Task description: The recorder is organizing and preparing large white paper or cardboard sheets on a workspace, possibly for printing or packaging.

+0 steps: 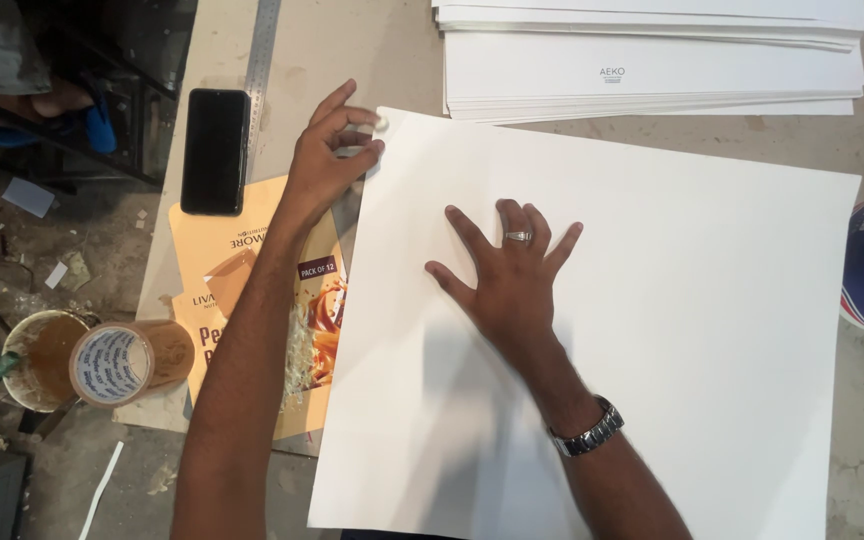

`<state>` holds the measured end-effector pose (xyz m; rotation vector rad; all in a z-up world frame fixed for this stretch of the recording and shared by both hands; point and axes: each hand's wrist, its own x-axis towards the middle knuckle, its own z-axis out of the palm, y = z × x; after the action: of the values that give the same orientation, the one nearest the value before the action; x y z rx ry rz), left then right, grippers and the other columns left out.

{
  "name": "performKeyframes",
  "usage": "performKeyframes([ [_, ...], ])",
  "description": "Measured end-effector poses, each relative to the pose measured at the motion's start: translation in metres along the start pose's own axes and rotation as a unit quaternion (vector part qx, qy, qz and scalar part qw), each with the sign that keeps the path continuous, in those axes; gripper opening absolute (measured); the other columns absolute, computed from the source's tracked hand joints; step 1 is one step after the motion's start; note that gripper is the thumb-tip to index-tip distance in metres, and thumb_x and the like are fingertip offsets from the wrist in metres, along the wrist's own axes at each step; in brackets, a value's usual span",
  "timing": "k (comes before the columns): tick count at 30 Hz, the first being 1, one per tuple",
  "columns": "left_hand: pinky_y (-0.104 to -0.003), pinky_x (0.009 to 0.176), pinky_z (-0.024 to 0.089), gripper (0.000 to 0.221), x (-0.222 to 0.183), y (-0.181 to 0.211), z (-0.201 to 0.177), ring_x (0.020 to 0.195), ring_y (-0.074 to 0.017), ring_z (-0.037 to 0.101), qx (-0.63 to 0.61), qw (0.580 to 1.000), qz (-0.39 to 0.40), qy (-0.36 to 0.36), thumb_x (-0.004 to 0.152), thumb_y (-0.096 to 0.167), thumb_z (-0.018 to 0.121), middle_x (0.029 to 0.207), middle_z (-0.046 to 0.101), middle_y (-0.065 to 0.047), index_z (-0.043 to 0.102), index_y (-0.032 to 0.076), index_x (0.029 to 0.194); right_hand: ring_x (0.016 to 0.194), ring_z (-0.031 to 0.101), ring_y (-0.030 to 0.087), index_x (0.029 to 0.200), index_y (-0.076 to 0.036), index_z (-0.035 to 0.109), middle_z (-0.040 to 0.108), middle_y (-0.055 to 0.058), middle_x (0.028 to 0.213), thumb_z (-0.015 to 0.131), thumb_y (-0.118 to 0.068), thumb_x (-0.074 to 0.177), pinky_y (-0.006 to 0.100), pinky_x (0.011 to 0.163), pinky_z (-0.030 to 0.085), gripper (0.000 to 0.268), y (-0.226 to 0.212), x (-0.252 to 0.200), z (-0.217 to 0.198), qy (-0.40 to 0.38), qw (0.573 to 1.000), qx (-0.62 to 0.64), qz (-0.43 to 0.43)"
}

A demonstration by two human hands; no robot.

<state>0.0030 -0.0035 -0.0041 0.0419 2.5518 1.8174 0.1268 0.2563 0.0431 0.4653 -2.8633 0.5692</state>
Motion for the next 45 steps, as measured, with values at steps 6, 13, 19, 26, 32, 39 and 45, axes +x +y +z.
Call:
performKeyframes([
  [6,-0.03,0.09,0.064,0.029,-0.008,0.007,-0.01,0.116,-0.0232,0.069,-0.082,0.995,0.03,-0.04,0.093,0.001,0.073,0.169,0.036,-0.014,0.071,0.003,0.122,0.137,0.035,0.042,0.144,-0.03,0.059,0.047,0.02,0.14,0.066,-0.064,0.093,0.085,0.107,0.008,0.062,0.001,0.0,0.002,0.001,1.0,-0.007,0.004],
  [13,-0.024,0.07,0.061,0.041,0.004,0.026,-0.009,0.1,-0.0181,0.074,-0.083,0.996,0.004,-0.019,0.087,-0.003,0.066,0.166,0.035,-0.014,0.069,0.003,0.127,0.137,0.034,0.042,0.145,-0.03,0.059,0.046,0.019,0.14,0.066,-0.064,0.092,0.085,0.106,0.008,0.063,0.0,0.002,0.002,-0.008,1.0,-0.012,0.004],
  [19,-0.023,0.07,0.06,0.035,0.008,0.014,-0.006,0.099,-0.0164,0.073,-0.094,0.995,0.008,-0.02,0.089,-0.003,0.064,0.166,0.036,-0.015,0.071,0.001,0.123,0.137,0.034,0.042,0.143,-0.03,0.06,0.046,0.019,0.14,0.066,-0.064,0.092,0.086,0.106,0.008,0.062,0.001,0.0,0.003,-0.009,1.0,-0.003,0.01],
  [26,-0.023,0.09,0.061,0.029,-0.002,-0.01,-0.013,0.107,-0.0183,0.075,0.004,0.998,0.047,-0.031,0.088,-0.004,0.068,0.164,0.044,-0.017,0.078,0.0,0.114,0.137,0.034,0.042,0.143,-0.029,0.06,0.045,0.019,0.14,0.066,-0.064,0.092,0.086,0.106,0.007,0.062,0.001,0.001,0.003,-0.003,1.0,0.007,0.009],
  [32,-0.025,0.081,0.065,0.039,0.006,0.018,-0.012,0.109,-0.0148,0.074,-0.144,0.989,0.008,-0.043,0.086,-0.005,0.055,0.163,0.038,-0.014,0.071,0.005,0.12,0.137,0.034,0.043,0.142,-0.03,0.06,0.045,0.019,0.139,0.065,-0.063,0.092,0.086,0.106,0.007,0.061,0.0,0.002,0.002,-0.007,1.0,0.005,0.013],
  [39,-0.026,0.079,0.065,0.032,0.008,-0.007,-0.006,0.1,-0.0162,0.073,-0.108,0.993,-0.022,-0.04,0.088,-0.003,0.062,0.155,0.053,-0.014,0.074,0.005,0.116,0.137,0.034,0.043,0.143,-0.03,0.06,0.046,0.02,0.14,0.065,-0.064,0.092,0.086,0.105,0.007,0.061,0.001,0.002,0.003,-0.009,1.0,-0.005,0.011],
  [45,-0.025,0.077,0.065,0.021,-0.037,-0.006,-0.009,0.101,-0.0168,0.075,-0.087,0.996,-0.02,-0.025,0.09,-0.001,0.065,0.138,0.067,-0.015,0.077,0.006,0.106,0.138,0.033,0.043,0.143,-0.029,0.06,0.046,0.021,0.142,0.065,-0.064,0.091,0.085,0.106,0.006,0.063,0.002,0.003,0.003,-0.013,1.0,-0.004,0.006],
])
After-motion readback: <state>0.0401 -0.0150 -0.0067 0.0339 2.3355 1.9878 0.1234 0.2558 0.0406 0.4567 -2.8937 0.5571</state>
